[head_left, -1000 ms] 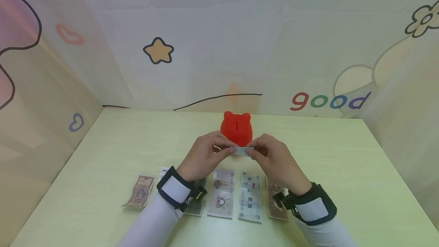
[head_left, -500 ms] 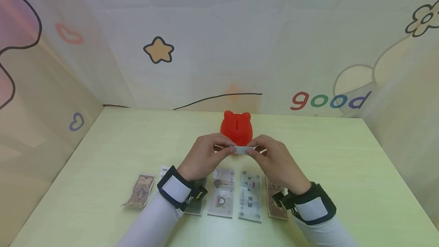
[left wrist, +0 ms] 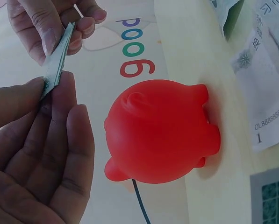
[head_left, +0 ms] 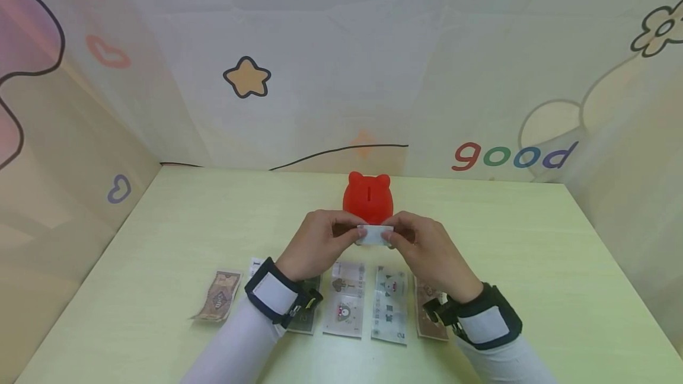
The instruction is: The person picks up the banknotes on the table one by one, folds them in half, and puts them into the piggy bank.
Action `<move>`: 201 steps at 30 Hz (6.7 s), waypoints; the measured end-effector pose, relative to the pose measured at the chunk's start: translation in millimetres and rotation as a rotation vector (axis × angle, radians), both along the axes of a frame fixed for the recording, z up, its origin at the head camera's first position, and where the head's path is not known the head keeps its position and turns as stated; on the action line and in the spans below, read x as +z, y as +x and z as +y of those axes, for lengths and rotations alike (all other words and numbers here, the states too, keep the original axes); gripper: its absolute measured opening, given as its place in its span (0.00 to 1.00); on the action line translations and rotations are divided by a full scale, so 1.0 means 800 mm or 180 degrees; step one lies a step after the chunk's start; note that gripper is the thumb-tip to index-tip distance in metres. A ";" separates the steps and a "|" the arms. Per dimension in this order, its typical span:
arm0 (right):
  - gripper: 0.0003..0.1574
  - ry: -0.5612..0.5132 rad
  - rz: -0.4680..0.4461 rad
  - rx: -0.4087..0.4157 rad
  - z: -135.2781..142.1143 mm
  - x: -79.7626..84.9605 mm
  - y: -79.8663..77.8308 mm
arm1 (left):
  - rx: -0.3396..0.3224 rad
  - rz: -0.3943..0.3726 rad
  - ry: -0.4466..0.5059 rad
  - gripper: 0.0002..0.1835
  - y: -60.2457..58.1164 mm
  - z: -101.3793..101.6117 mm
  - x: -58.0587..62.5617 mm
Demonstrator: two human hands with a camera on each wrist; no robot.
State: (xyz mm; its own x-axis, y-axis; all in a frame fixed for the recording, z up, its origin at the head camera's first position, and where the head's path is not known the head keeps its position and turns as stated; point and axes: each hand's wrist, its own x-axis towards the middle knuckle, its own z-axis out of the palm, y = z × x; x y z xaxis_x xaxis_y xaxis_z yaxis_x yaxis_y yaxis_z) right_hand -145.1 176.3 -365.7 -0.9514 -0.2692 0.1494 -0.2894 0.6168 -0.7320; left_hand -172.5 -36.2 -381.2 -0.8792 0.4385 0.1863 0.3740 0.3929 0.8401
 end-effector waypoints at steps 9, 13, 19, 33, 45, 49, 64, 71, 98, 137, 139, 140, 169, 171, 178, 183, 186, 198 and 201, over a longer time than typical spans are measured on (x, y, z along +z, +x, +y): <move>0.16 0.0009 0.0119 0.0015 0.001 -0.002 -0.001 | -0.0007 0.0150 0.0034 0.14 0.001 -0.001 -0.001; 0.16 0.0027 0.0116 0.0008 0.001 -0.002 -0.001 | 0.0007 0.0159 0.0025 0.14 0.001 -0.001 -0.001; 0.16 0.0029 0.0105 0.0005 0.000 -0.001 0.000 | 0.0010 0.0162 -0.0007 0.13 0.000 -0.001 -0.001; 0.17 0.0039 0.0122 0.0005 0.001 -0.001 0.000 | -0.0033 0.0176 -0.0090 0.16 -0.001 -0.001 -0.002; 0.19 0.0099 0.0117 -0.0013 0.001 -0.001 -0.001 | -0.0024 0.0127 -0.0132 0.17 0.000 -0.001 -0.001; 0.19 0.0087 0.0112 -0.0027 0.001 0.000 0.000 | -0.0046 0.0149 -0.0115 0.17 0.000 -0.001 -0.002; 0.23 0.0063 0.0077 -0.0038 0.000 0.000 0.000 | -0.0021 0.0050 -0.0123 0.19 0.000 0.000 -0.002; 0.24 0.0043 0.0101 -0.0009 0.001 0.001 0.001 | -0.0030 -0.0008 -0.0110 0.19 0.000 0.001 -0.001; 0.19 0.0103 0.0104 -0.0040 0.001 0.001 0.000 | -0.0056 -0.0009 -0.0172 0.15 0.000 0.003 -0.002; 0.10 0.0094 -0.0038 -0.0060 0.001 -0.001 -0.002 | -0.0073 -0.0118 -0.0110 0.07 0.002 0.003 -0.003; 0.09 0.0101 -0.0068 -0.0051 0.002 0.000 -0.002 | -0.0108 -0.0141 -0.0085 0.07 0.002 0.003 -0.003; 0.09 0.0102 -0.0083 -0.0049 0.002 0.000 -0.002 | -0.0122 -0.0155 -0.0077 0.07 0.002 0.003 -0.003; 0.07 0.0255 -0.0020 0.0183 -0.001 -0.005 -0.003 | -0.0237 0.0017 -0.0237 0.04 0.002 0.002 -0.002; 0.06 0.0241 -0.0005 0.0232 -0.001 -0.004 -0.003 | -0.0229 0.0034 -0.0249 0.04 0.003 0.002 -0.001; 0.06 0.0211 -0.0003 0.0249 0.000 -0.001 -0.001 | -0.0270 0.0060 -0.0244 0.04 0.002 0.002 -0.003; 0.08 0.0190 -0.0023 0.0267 0.002 -0.002 -0.001 | -0.0293 0.0135 -0.0225 0.04 0.002 0.003 -0.004; 0.07 0.0176 -0.0043 0.0282 0.001 -0.001 -0.002 | -0.0286 0.0183 -0.0213 0.04 0.002 0.003 -0.005; 0.04 0.0169 0.0179 0.0357 0.003 -0.001 -0.001 | -0.0247 0.0241 -0.0171 0.03 0.003 0.003 0.000; 0.04 0.0169 0.0273 0.0298 0.003 0.000 -0.001 | -0.0253 0.0178 -0.0163 0.04 0.004 0.005 0.001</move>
